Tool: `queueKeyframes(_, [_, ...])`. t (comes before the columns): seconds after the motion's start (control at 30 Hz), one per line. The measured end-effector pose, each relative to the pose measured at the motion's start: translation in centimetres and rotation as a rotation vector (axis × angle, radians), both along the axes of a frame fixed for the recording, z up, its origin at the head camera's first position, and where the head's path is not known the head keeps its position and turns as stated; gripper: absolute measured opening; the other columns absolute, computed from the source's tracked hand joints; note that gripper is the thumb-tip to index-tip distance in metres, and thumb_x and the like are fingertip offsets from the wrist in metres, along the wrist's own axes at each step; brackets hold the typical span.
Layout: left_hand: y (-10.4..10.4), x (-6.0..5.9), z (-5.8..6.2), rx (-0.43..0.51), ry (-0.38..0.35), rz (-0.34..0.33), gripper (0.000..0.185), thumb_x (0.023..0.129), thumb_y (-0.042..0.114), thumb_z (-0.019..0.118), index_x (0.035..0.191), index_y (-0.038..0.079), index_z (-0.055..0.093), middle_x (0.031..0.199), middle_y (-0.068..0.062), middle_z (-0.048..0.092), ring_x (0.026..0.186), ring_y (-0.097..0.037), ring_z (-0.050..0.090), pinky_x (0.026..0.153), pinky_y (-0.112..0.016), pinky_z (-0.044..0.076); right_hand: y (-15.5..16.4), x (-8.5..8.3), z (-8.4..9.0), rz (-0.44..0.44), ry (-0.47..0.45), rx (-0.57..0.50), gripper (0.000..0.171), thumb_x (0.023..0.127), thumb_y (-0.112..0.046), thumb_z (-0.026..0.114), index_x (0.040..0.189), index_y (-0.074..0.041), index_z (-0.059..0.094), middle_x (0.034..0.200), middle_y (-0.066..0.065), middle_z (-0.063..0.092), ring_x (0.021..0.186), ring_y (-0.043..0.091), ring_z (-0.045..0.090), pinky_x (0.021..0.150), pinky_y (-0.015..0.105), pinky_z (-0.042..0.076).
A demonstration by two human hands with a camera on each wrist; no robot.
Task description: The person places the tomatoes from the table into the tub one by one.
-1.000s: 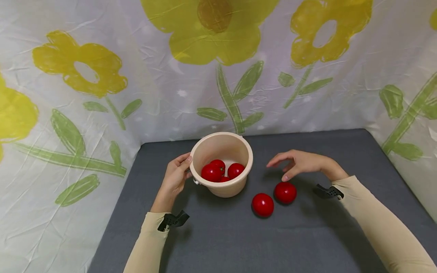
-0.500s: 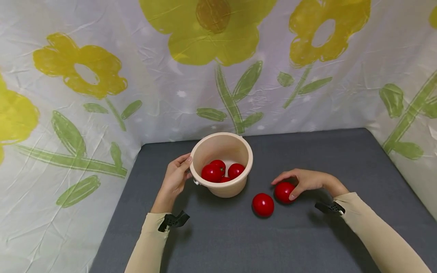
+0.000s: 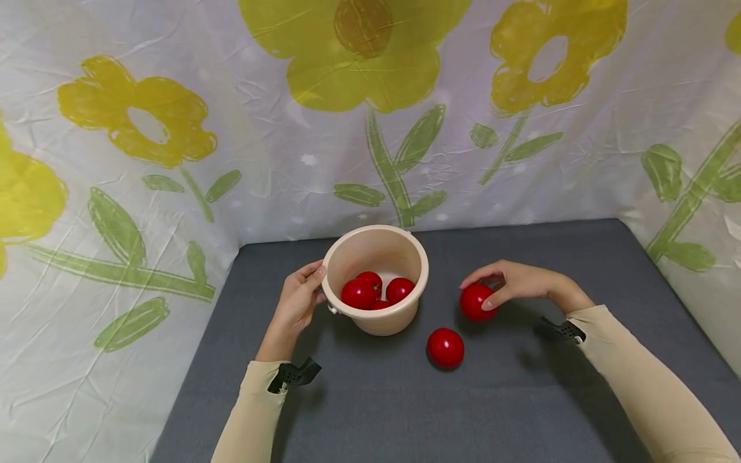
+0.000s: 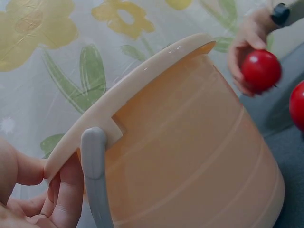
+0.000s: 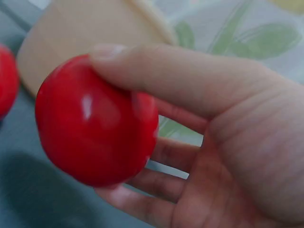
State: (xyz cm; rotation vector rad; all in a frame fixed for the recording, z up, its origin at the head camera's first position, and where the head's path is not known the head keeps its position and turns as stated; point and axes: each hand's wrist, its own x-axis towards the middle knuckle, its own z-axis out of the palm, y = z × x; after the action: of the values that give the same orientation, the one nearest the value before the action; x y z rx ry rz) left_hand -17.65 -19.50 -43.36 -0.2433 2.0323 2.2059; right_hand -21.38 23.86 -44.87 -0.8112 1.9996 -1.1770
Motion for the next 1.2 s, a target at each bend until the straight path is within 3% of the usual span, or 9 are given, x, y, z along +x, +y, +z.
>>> queueKeyframes(0.2, [0.0,0.0,0.0,0.003,-0.001,0.0,0.042,0.104,0.013,0.048,0.143,-0.004,0.045,0.144,-0.025,0.049,0.1,-0.011,0.064,0.063,-0.015,0.055,-1.1,-1.7,3.6,0.018,0.018,-0.084,0.05,0.092,-0.011,0.068,0.139,-0.002,0.053,0.137,0.015,0.059,0.117,0.014,0.06,0.092,0.035,0.056])
queueKeyframes(0.57, [0.1,-0.1,-0.1,0.028,0.008,-0.019,0.043,0.105,0.012,0.047,0.143,-0.006,0.043,0.146,-0.026,0.047,0.101,-0.012,0.064,0.066,-0.018,0.057,-4.6,-5.2,8.2,0.047,0.022,-0.158,0.048,0.092,-0.007,0.064,0.139,-0.001,0.053,0.138,0.011,0.059,0.12,0.019,0.059,0.092,0.038,0.057])
queueKeyframes(0.77, [0.1,0.0,0.0,0.029,0.01,-0.013,0.043,0.104,0.012,0.048,0.143,-0.005,0.044,0.144,-0.026,0.048,0.098,-0.012,0.065,0.065,-0.017,0.056,-7.7,-7.0,9.4,0.09,0.009,-0.19,0.049,0.092,-0.01,0.065,0.139,-0.001,0.053,0.133,0.006,0.063,0.118,0.022,0.06,0.093,0.039,0.057])
queueKeyframes(0.93, [0.1,0.0,0.0,0.026,0.009,-0.013,0.042,0.104,0.013,0.048,0.143,-0.005,0.045,0.144,-0.026,0.048,0.098,-0.011,0.065,0.065,-0.018,0.056,-10.2,-8.2,10.1,0.095,-0.06,-0.166,0.048,0.093,-0.013,0.063,0.14,-0.006,0.053,0.131,0.003,0.064,0.118,0.022,0.06,0.094,0.039,0.056])
queueKeyframes(1.2, [0.0,0.1,-0.1,0.014,0.004,-0.004,0.042,0.105,0.013,0.047,0.143,-0.004,0.045,0.144,-0.025,0.049,0.103,-0.014,0.064,0.066,-0.017,0.057,-13.6,-9.8,9.9,0.108,-0.071,-0.137,0.046,0.094,-0.017,0.062,0.139,-0.013,0.056,0.132,0.006,0.062,0.116,0.024,0.059,0.087,0.038,0.056])
